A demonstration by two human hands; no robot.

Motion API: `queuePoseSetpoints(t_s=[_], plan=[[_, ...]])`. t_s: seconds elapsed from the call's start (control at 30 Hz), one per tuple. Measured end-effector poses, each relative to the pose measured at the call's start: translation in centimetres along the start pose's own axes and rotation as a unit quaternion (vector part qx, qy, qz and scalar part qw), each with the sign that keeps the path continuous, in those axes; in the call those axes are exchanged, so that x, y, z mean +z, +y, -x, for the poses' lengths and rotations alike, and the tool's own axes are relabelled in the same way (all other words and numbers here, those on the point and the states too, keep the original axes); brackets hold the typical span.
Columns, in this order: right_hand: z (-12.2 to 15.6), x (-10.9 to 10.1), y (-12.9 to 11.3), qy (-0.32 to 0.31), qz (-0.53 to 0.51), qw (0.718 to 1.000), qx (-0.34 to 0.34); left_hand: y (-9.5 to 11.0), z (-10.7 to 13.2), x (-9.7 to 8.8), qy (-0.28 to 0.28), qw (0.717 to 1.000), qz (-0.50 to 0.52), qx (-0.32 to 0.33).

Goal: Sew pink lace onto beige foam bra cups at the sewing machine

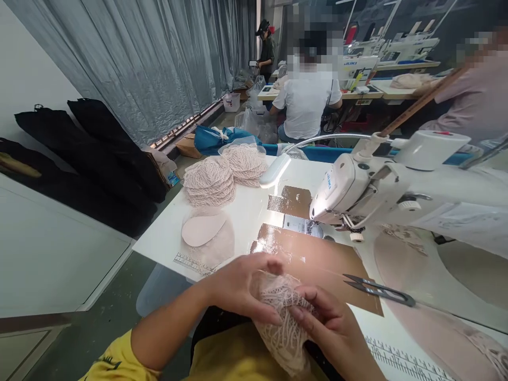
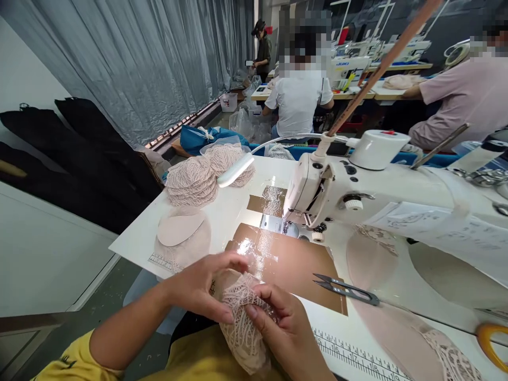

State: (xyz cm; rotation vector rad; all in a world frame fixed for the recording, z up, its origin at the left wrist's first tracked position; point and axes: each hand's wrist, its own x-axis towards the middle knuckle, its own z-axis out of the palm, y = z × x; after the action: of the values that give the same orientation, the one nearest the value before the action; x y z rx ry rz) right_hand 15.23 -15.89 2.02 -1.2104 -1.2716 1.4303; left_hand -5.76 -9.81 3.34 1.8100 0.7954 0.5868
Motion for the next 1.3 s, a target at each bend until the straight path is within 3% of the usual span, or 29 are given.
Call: queuePoseSetpoints(t_s=[0.07,0.17,0.4,0.9,1.03,1.17,1.23,1.3], plan=[[-0.2,0.1,-0.3,-0.011,0.031,0.999,-0.022,0.2,-0.6,0.7,-0.057,0.998,0.007,-0.018],[-0.5,-0.2,-0.3,0.025,0.083,0.994,-0.066,0.1,-1.2,1.8,-0.076,0.996,0.033,-0.021],[-0.6,-0.9,0.3,0.109,0.143,0.980,-0.090,0.6,-1.5,1.5,-0.083,0.991,0.096,-0.046],[-1.4,-1.7,0.6,0.102,0.117,0.985,-0.074,-0.1,-3.4,1.7,-0.075,0.974,0.204,-0.059],[-1.9,-2.1,0.5,0.088,0.058,0.994,-0.013,-0.4,-3.8,2.9,-0.044,0.966,0.250,-0.048],[-2.7,-2.6,-0.1,0.056,-0.057,0.993,0.085,-1.1,-4.4,4.1,0.011,0.907,0.400,-0.127],[-2.9,-3.2,-0.5,0.063,-0.095,0.988,0.103,-1.2,-4.5,3.1,0.069,0.882,0.438,-0.158],[-2.9,-4.1,-1.0,0.092,-0.087,0.988,0.094,-0.9,-4.4,0.8,0.147,0.882,0.421,-0.149]])
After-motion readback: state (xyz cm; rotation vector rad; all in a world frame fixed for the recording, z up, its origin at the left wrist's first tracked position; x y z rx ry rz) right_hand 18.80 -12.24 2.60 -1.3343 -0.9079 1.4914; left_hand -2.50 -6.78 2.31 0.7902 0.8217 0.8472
